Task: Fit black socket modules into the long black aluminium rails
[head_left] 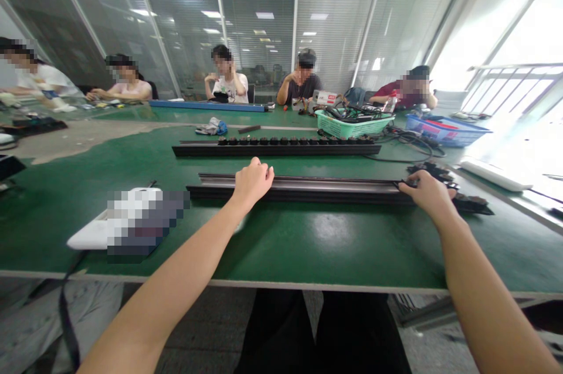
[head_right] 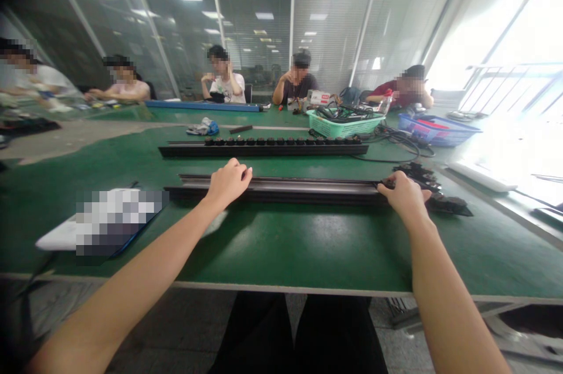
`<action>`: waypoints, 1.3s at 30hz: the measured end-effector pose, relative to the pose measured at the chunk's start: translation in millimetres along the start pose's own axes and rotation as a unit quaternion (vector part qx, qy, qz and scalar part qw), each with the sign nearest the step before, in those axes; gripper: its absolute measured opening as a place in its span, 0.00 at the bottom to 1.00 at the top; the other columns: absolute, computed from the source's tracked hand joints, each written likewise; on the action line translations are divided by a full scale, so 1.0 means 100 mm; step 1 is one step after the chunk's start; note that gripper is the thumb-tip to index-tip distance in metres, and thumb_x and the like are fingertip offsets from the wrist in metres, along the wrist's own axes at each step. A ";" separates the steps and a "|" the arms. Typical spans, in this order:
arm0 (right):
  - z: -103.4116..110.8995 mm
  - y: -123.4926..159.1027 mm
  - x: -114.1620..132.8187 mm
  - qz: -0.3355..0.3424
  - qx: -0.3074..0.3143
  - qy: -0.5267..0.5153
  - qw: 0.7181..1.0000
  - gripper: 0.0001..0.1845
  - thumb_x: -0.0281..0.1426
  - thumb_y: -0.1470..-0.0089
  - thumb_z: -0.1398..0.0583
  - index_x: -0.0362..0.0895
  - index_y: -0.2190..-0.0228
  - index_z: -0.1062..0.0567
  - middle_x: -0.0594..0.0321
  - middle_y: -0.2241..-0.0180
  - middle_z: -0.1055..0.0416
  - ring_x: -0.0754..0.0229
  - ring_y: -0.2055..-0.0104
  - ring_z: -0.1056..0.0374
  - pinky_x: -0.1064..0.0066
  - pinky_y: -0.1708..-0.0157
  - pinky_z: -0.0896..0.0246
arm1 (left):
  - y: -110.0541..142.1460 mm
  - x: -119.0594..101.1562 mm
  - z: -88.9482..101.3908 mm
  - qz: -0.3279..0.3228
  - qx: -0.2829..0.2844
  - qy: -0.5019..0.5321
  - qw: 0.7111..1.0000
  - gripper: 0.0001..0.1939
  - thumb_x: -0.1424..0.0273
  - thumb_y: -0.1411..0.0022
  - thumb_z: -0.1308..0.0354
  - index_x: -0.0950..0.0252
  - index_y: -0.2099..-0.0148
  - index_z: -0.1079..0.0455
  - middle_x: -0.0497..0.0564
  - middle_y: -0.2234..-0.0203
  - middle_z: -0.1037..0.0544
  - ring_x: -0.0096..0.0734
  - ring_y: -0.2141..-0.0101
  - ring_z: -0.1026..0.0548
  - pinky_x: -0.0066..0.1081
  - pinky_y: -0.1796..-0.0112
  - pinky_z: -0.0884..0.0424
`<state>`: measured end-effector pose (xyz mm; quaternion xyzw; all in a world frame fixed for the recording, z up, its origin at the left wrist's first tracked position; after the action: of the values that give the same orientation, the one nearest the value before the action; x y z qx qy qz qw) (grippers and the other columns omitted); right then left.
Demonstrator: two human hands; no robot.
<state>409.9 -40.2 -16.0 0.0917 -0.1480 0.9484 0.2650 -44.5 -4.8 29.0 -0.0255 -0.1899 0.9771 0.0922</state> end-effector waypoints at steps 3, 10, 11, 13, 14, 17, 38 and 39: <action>0.01 0.01 0.00 0.003 -0.008 -0.001 1.000 0.16 0.44 0.43 0.43 0.48 0.59 0.29 0.50 0.57 0.24 0.46 0.51 0.31 0.59 0.55 0.52 | 0.00 0.00 0.00 0.000 0.000 0.003 1.000 0.24 0.60 0.25 0.60 0.65 0.57 0.24 0.57 0.55 0.27 0.42 0.62 0.21 0.37 0.61 0.27; 0.04 0.04 0.00 -0.010 -0.006 -0.004 1.000 0.16 0.43 0.41 0.44 0.47 0.56 0.29 0.47 0.56 0.24 0.46 0.51 0.33 0.58 0.56 0.54 | 0.01 -0.01 0.01 0.000 -0.001 -0.003 1.000 0.24 0.60 0.25 0.60 0.65 0.57 0.24 0.57 0.56 0.27 0.40 0.63 0.21 0.35 0.62 0.27; 0.04 0.04 -0.01 -0.012 -0.005 -0.004 1.000 0.16 0.42 0.40 0.44 0.47 0.56 0.29 0.47 0.55 0.25 0.46 0.51 0.33 0.58 0.56 0.55 | 0.01 -0.01 0.01 0.000 -0.002 -0.004 1.000 0.24 0.60 0.25 0.60 0.65 0.58 0.24 0.56 0.56 0.27 0.40 0.63 0.21 0.35 0.63 0.27; 0.05 0.04 -0.01 -0.014 0.000 -0.004 1.000 0.16 0.42 0.40 0.44 0.47 0.55 0.29 0.47 0.55 0.25 0.47 0.51 0.33 0.58 0.56 0.55 | 0.01 -0.01 0.01 -0.001 -0.005 -0.005 1.000 0.24 0.60 0.25 0.59 0.65 0.58 0.24 0.56 0.56 0.27 0.41 0.63 0.21 0.35 0.63 0.27; 0.05 0.04 -0.01 -0.015 0.003 -0.004 1.000 0.16 0.42 0.40 0.43 0.47 0.55 0.29 0.47 0.55 0.25 0.47 0.51 0.33 0.59 0.56 0.55 | 0.01 -0.01 0.01 -0.001 -0.006 -0.004 1.000 0.24 0.60 0.25 0.59 0.65 0.58 0.24 0.56 0.56 0.27 0.41 0.63 0.21 0.36 0.63 0.27; 0.07 0.05 -0.01 -0.019 0.008 0.000 1.000 0.16 0.42 0.40 0.44 0.46 0.55 0.29 0.47 0.55 0.26 0.48 0.52 0.34 0.59 0.56 0.55 | 0.00 0.00 0.01 0.000 -0.006 -0.002 1.000 0.24 0.60 0.26 0.59 0.65 0.58 0.24 0.56 0.56 0.27 0.42 0.63 0.21 0.37 0.63 0.27; -0.05 -0.11 -0.27 -0.012 -0.030 0.018 0.999 0.20 0.46 0.42 0.46 0.48 0.54 0.26 0.48 0.55 0.25 0.43 0.50 0.32 0.54 0.53 0.49 | 0.01 0.00 0.01 0.002 -0.004 -0.002 1.000 0.24 0.60 0.26 0.59 0.65 0.57 0.24 0.57 0.56 0.27 0.41 0.62 0.21 0.36 0.62 0.27; -0.06 -0.12 -0.28 -0.007 -0.040 0.027 0.999 0.20 0.46 0.41 0.46 0.48 0.54 0.26 0.48 0.56 0.25 0.43 0.51 0.32 0.55 0.54 0.48 | 0.01 -0.01 0.02 0.003 -0.003 -0.001 1.000 0.24 0.60 0.25 0.59 0.65 0.57 0.24 0.57 0.55 0.27 0.41 0.62 0.21 0.36 0.61 0.27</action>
<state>439.6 -41.6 -26.2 0.0565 -0.1777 0.9420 0.2792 -44.2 -6.5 30.2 -0.0256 -0.1927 0.9769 0.0887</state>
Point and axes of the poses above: each hand's wrist, its own y-axis away from the middle knuckle, its own z-axis out of the back of the hand, x = y × z, the point moved 3 cm from there along -y, towards the middle knuckle
